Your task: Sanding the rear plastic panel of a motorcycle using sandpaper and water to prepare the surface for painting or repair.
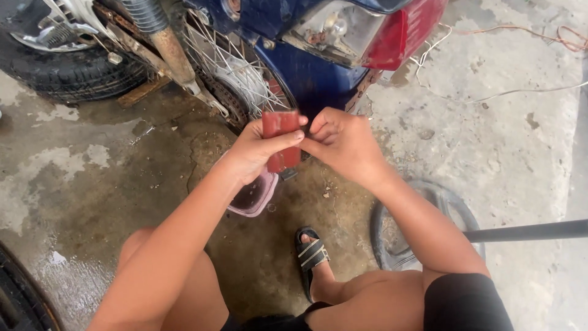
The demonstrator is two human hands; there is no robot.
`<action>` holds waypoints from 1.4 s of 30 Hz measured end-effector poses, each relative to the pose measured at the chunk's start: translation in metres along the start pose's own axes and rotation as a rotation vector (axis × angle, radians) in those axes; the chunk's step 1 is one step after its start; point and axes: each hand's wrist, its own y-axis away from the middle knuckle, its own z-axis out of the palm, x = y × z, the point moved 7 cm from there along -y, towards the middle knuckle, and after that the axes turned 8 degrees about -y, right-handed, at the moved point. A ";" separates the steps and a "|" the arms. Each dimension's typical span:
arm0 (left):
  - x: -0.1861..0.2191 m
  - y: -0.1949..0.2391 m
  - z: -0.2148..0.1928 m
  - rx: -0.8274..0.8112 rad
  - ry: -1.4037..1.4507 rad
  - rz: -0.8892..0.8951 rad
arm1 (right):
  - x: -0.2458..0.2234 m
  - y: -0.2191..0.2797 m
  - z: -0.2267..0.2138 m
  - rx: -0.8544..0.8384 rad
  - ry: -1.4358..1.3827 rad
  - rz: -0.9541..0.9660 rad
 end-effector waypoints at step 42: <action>0.019 -0.050 0.014 0.007 -1.630 1.479 | 0.142 -0.068 -0.147 0.276 -0.518 0.130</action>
